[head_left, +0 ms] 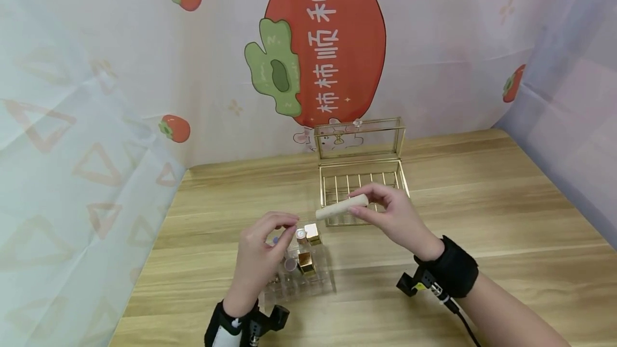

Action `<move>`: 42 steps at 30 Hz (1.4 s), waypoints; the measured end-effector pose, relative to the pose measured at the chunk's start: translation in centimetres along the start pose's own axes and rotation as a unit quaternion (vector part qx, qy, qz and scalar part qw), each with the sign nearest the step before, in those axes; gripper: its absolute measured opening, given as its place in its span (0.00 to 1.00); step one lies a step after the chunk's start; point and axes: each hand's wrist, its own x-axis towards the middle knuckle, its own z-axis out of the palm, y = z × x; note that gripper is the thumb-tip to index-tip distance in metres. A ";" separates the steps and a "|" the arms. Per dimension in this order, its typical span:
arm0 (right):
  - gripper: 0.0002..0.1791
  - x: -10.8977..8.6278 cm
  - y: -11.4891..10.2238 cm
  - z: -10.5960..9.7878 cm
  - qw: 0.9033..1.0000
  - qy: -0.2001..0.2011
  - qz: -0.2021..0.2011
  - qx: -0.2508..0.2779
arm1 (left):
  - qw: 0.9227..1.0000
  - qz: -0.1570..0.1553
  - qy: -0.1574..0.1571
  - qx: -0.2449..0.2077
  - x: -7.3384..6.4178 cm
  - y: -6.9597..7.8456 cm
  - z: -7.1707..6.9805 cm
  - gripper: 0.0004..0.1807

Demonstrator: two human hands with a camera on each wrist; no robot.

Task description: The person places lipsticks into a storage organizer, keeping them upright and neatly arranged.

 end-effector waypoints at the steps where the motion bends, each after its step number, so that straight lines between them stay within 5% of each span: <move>1: 0.12 0.1 0.0 -0.3 1.000 0.004 0.000 -0.003 | 1.000 -0.002 0.004 0.005 -0.1 -0.1 -0.2 0.09; 17: 0.13 1.2 0.9 -2.7 0.998 0.054 0.014 -0.011 | 0.992 -0.007 0.040 0.123 -1.5 -2.2 -3.3 0.07; 28: 0.12 1.6 -0.3 -3.7 0.995 0.088 0.033 -0.030 | 0.990 -0.036 -0.003 0.137 -2.2 -3.1 -4.1 0.06; 35: 0.14 1.7 2.0 -4.4 0.994 0.100 0.044 0.018 | 0.986 -0.037 -0.042 0.159 -2.7 -3.5 -3.7 0.05; 42: 0.15 2.1 2.5 -5.1 0.991 0.120 0.060 -0.001 | 0.980 -0.019 -0.071 0.186 -2.8 -3.7 -3.3 0.07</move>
